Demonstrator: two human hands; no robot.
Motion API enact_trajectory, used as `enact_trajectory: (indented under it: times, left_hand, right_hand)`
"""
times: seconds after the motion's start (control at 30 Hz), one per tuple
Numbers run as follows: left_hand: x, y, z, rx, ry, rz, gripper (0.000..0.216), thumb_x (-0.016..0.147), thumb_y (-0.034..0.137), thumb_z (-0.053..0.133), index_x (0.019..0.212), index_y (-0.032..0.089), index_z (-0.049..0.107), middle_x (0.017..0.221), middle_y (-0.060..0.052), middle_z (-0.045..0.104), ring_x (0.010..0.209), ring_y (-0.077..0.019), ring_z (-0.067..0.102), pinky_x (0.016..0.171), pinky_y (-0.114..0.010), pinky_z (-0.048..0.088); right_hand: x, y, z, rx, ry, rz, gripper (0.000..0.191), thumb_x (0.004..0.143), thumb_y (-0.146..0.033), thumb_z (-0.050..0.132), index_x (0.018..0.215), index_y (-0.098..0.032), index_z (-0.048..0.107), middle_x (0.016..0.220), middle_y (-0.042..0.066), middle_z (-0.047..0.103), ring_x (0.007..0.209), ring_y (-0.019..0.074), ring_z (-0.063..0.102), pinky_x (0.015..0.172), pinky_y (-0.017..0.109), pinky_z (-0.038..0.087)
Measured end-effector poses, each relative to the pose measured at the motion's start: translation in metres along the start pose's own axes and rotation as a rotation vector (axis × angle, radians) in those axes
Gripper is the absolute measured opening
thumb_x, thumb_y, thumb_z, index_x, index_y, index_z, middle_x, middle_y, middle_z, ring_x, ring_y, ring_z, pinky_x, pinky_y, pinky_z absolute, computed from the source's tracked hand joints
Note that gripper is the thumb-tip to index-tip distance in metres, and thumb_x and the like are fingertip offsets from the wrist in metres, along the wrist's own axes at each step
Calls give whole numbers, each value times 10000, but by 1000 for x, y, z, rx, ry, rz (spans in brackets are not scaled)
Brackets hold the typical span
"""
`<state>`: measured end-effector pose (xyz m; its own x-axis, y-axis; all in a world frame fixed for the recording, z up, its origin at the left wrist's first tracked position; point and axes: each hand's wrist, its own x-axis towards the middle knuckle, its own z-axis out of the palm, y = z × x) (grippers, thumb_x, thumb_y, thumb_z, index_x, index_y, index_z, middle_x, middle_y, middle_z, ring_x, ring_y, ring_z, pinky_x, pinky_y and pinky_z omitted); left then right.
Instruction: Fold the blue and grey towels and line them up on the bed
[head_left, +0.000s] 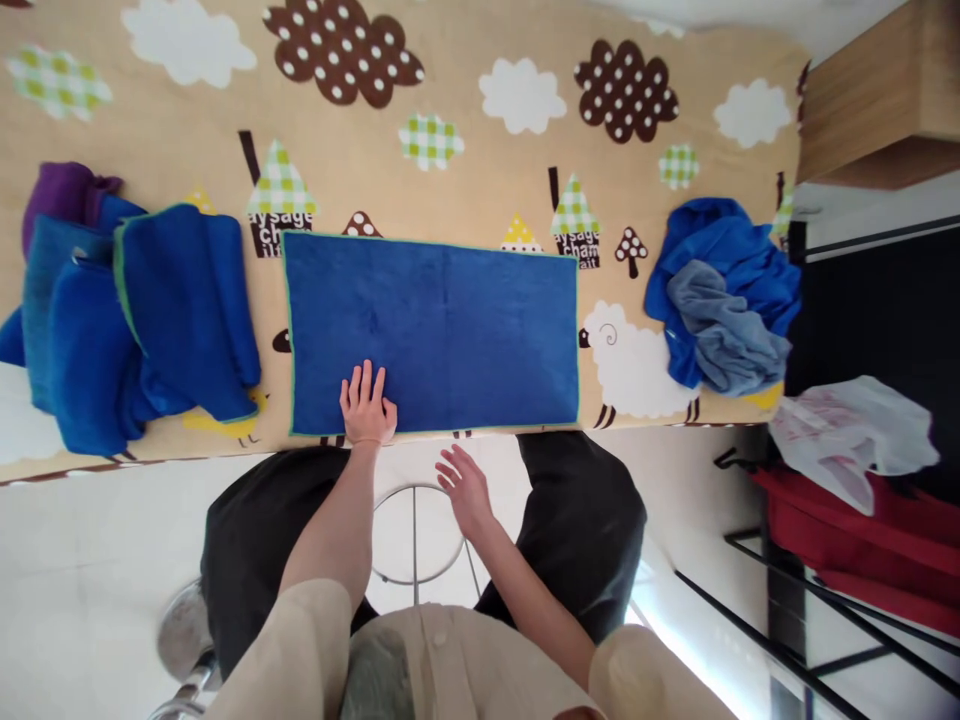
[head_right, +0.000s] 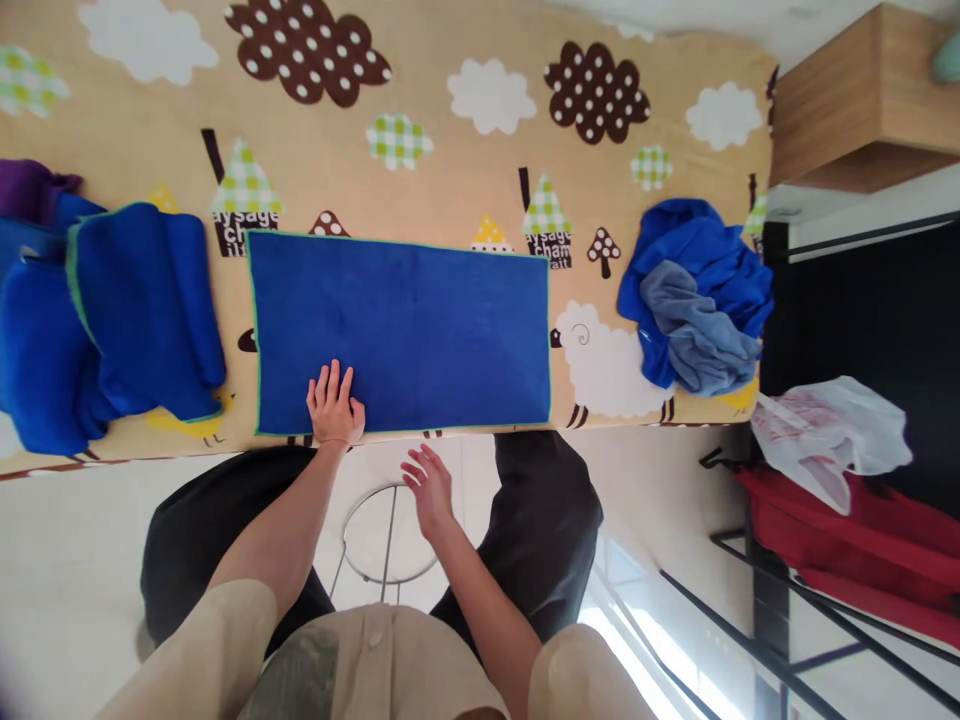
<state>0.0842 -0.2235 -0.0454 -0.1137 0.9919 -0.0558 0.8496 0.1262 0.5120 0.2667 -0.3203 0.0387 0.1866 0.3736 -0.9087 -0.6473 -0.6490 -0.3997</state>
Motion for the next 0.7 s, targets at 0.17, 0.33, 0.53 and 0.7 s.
enact_trajectory:
  times: [0.17, 0.33, 0.53, 0.7]
  left_hand:
    - [1, 2, -2, 25, -11, 2, 751, 843, 205, 545, 1593, 243, 515, 1724, -48, 338, 1631, -306, 253, 1359, -588, 126]
    - [0, 15, -10, 34, -10, -30, 708, 844, 203, 551, 1549, 262, 538, 1709, -67, 381, 1620, -320, 279, 1339, -614, 144]
    - [48, 61, -28, 64, -51, -9, 314, 956, 237, 495, 1200, 240, 693, 1480, -140, 586, 1443, -346, 495, 1220, -581, 386]
    - [175, 94, -15, 32, -295, 254, 286, 987, 257, 502, 1203, 235, 688, 1473, -124, 580, 1415, -305, 511, 1234, -539, 410]
  right_hand:
    - [7, 11, 54, 257, 126, 84, 268, 748, -307, 788, 956, -238, 634, 1064, 34, 772, 895, 163, 720, 762, 268, 519]
    - [13, 2, 71, 341, 189, 35, 211, 786, -277, 731, 967, -223, 639, 1078, 21, 764, 854, 124, 692, 733, 235, 501]
    - [5, -18, 78, 426, 153, 78, 211, 810, -299, 766, 963, -213, 649, 959, -3, 755, 716, 98, 646, 629, 207, 461]
    - [8, -21, 76, 600, 117, 165, 171, 855, -245, 763, 938, -220, 616, 819, -43, 713, 596, 68, 585, 562, 184, 447]
